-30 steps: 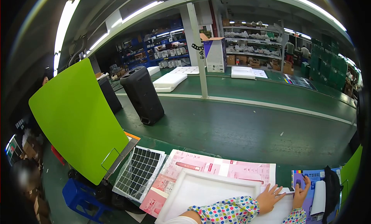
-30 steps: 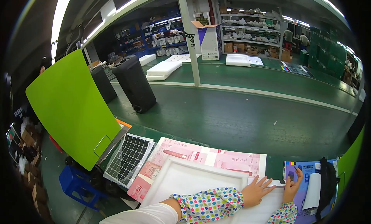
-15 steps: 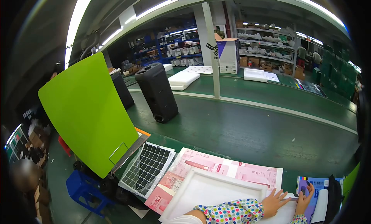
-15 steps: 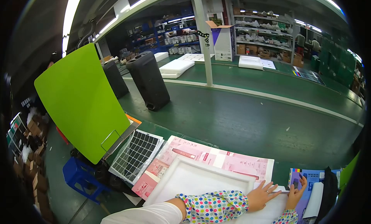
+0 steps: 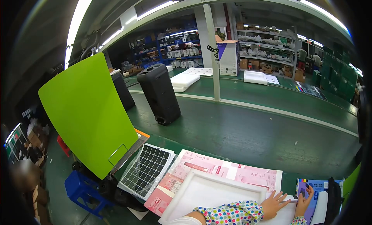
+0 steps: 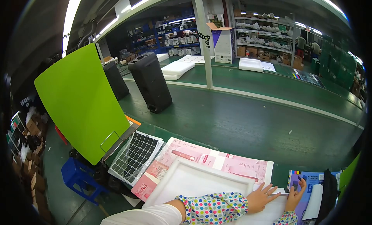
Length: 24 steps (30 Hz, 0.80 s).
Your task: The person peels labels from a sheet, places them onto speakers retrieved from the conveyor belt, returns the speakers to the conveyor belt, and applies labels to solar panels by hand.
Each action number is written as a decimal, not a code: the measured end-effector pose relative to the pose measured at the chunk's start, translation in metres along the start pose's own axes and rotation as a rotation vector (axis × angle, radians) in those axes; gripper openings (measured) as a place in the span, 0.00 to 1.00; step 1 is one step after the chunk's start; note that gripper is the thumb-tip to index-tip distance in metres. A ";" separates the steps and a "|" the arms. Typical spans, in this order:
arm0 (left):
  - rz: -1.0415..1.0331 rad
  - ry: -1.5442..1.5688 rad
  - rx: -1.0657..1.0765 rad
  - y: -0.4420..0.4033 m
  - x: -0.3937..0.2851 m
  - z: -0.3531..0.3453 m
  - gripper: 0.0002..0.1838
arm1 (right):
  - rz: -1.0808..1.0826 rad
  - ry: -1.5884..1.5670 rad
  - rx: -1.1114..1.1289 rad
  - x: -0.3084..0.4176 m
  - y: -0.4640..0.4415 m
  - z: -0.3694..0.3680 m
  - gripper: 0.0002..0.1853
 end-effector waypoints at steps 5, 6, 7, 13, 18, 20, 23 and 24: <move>0.000 -0.004 0.022 0.001 -0.001 0.004 0.48 | 0.001 -0.004 0.004 0.000 0.000 -0.001 0.33; -0.001 -0.005 0.024 0.000 0.000 0.002 0.48 | -0.005 -0.009 0.006 0.002 0.000 -0.001 0.33; -0.002 -0.006 0.026 0.000 0.000 0.001 0.48 | -0.012 -0.013 0.008 0.002 0.001 -0.002 0.33; 0.003 -0.023 0.014 -0.001 0.001 -0.002 0.49 | 0.017 -0.010 0.022 -0.002 -0.001 0.000 0.32; -0.004 -0.035 -0.005 -0.001 0.002 -0.005 0.49 | -0.014 -0.014 0.023 0.002 0.001 -0.001 0.32; -0.004 -0.036 -0.005 -0.001 0.002 -0.005 0.49 | -0.015 0.000 0.019 0.003 0.001 -0.001 0.32; -0.005 -0.032 0.002 -0.001 0.002 -0.004 0.49 | -0.003 0.012 0.016 0.002 0.000 -0.001 0.32; -0.006 -0.033 0.003 -0.001 0.001 -0.003 0.49 | 0.001 0.006 0.014 0.001 0.000 -0.001 0.32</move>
Point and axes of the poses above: each hand's wrist, its own y-axis away from the middle knuckle, its own z-axis out of the back of the hand, x = y × z, the point moved 4 cm from there along -y, towards the middle knuckle, and after that the axes turned 12 degrees about -z, right-handed, at the moved point
